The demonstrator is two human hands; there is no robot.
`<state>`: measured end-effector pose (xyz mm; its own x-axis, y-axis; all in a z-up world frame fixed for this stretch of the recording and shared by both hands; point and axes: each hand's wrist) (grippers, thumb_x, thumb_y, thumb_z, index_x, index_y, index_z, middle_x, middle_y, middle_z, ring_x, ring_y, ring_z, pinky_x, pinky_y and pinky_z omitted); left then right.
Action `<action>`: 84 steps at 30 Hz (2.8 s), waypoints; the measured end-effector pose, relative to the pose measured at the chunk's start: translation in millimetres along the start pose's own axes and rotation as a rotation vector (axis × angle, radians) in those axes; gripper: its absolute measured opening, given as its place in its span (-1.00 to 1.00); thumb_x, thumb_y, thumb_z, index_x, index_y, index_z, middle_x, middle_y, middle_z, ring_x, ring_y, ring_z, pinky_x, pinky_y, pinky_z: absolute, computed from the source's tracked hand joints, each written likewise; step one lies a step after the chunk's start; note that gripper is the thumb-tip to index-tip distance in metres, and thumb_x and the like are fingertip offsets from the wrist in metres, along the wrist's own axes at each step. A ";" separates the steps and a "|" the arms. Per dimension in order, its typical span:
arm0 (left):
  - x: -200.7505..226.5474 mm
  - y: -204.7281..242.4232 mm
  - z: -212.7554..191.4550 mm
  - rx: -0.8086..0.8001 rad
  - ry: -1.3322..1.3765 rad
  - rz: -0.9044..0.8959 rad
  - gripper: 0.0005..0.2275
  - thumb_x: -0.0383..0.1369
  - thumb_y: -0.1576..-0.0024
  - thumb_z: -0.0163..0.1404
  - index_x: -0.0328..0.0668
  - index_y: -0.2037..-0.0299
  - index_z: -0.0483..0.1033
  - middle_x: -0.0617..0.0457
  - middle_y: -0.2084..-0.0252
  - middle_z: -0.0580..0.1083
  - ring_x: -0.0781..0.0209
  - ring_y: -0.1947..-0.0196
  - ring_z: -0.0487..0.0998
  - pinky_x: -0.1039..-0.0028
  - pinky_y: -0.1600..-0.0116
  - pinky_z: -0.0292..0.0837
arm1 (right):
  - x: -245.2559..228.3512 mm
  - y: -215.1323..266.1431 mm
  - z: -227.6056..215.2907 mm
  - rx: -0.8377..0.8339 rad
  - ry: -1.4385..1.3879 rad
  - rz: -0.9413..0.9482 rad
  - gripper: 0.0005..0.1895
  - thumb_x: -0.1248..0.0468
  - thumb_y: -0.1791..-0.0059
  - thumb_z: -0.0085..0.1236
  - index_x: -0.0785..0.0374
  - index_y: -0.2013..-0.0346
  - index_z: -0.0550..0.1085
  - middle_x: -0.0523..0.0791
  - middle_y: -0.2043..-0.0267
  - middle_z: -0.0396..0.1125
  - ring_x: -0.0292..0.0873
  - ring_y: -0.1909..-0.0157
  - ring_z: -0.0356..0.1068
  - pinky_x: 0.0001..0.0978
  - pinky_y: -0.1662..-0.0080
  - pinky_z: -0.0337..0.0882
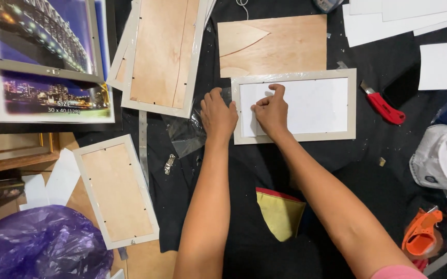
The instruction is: The person assembles a picture frame by applying tape to a white backing, placing a wooden board over it, and trimming excess material with a utility knife. The person then flips the frame and continues trimming around the edges.
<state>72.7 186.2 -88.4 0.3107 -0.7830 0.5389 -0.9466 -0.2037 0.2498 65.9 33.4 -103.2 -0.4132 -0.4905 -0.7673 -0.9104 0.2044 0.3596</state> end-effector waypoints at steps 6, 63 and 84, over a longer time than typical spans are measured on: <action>-3.4 -3.1 6.8 -0.022 -0.043 -0.029 -0.54 -0.26 -0.08 0.18 -0.18 -0.15 0.32 -0.09 0.03 0.40 -0.09 -0.03 0.44 0.11 -0.06 0.40 | -0.9 3.7 5.4 0.016 -0.006 -0.014 -0.29 0.51 0.07 0.27 0.36 -0.27 0.10 0.01 0.28 0.48 -0.02 0.19 0.53 -0.17 0.09 0.54; 22.7 11.9 10.8 -0.225 -0.548 0.421 -0.37 -0.26 0.10 0.40 -0.06 -0.24 0.50 -0.11 -0.14 0.35 -0.02 -0.12 0.32 0.29 0.08 0.14 | 58.9 -0.6 -34.0 0.181 -0.031 0.084 -0.84 0.25 -0.06 0.13 0.23 0.15 0.58 -0.01 0.23 0.47 -0.01 0.12 0.48 -0.19 0.15 0.47; 13.0 5.9 37.8 -0.258 -0.542 0.333 -0.54 -0.41 -0.15 0.08 -0.04 -0.31 0.43 -0.12 -0.21 0.30 -0.03 -0.15 0.21 0.23 0.02 0.06 | 28.7 -3.1 17.3 -0.036 -0.105 0.151 -0.66 0.36 -0.02 0.15 0.39 -0.01 0.26 0.00 0.42 0.49 -0.14 0.48 0.50 -0.33 0.27 0.51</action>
<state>67.9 152.6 -110.4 -0.1438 -0.9769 0.1584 -0.9126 0.1928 0.3606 56.5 33.4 -135.5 -0.5462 -0.3652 -0.7539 -0.8377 0.2372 0.4920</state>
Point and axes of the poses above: each hand's wrist, its own y-axis away from the middle knuckle, its own z-axis out of the palm, x = y × z
